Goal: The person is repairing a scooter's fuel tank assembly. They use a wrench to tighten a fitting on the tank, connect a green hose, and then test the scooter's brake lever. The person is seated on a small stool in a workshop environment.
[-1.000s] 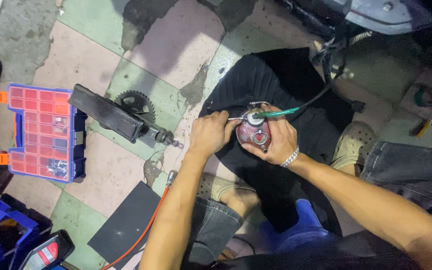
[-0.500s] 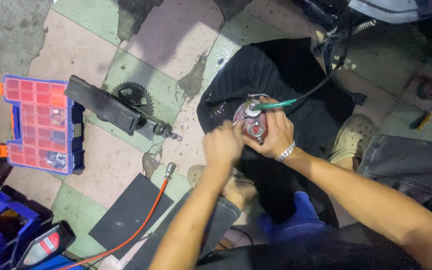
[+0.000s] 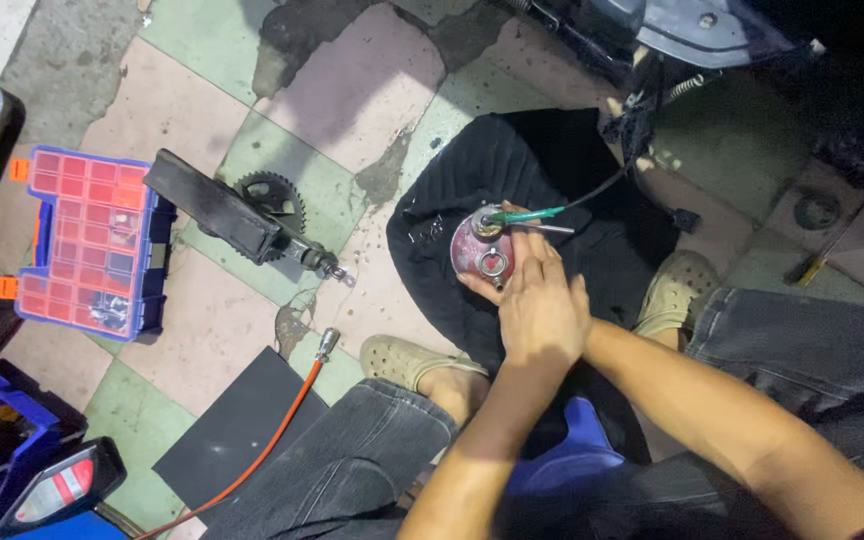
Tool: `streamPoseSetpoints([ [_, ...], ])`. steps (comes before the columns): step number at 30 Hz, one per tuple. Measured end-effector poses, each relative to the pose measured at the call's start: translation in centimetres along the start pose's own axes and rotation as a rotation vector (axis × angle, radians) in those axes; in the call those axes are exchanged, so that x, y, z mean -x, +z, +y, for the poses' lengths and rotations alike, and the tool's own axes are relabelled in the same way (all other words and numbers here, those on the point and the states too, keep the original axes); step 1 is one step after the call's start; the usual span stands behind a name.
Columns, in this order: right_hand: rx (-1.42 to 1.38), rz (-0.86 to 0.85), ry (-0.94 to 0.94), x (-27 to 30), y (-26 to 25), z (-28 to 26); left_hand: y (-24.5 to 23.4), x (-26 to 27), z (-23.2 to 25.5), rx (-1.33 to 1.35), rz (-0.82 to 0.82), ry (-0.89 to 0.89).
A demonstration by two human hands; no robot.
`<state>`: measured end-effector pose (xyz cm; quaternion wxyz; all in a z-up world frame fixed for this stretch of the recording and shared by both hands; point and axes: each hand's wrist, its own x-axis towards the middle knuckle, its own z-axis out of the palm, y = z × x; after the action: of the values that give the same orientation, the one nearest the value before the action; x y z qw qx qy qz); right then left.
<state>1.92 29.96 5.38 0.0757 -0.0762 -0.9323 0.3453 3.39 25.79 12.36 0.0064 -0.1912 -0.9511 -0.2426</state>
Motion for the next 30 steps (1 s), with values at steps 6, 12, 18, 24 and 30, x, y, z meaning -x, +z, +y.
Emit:
streamPoseSetpoints([
  [6, 0.118, 0.046, -0.055, -0.5, 0.9, 0.8, 2.2, -3.4, 1.9, 0.083, -0.333, -0.138],
  [12, -0.011, 0.138, -0.098, -0.3, 1.2, 1.0, 0.8, -3.8, 3.4, 0.011, -0.061, 0.062],
  [18, 0.083, 0.041, 0.077, -0.4, 1.9, 0.9, -4.4, -7.2, -7.3, -0.066, -0.128, -0.030],
  [24, -0.065, 0.124, -0.051, -0.3, 1.6, 1.6, -3.5, -16.1, -12.8, -0.147, -0.521, 0.532],
  [30, -0.168, 0.136, 0.029, 0.4, 2.2, 2.0, -2.6, -17.3, -13.2, -0.303, -0.649, 0.537],
])
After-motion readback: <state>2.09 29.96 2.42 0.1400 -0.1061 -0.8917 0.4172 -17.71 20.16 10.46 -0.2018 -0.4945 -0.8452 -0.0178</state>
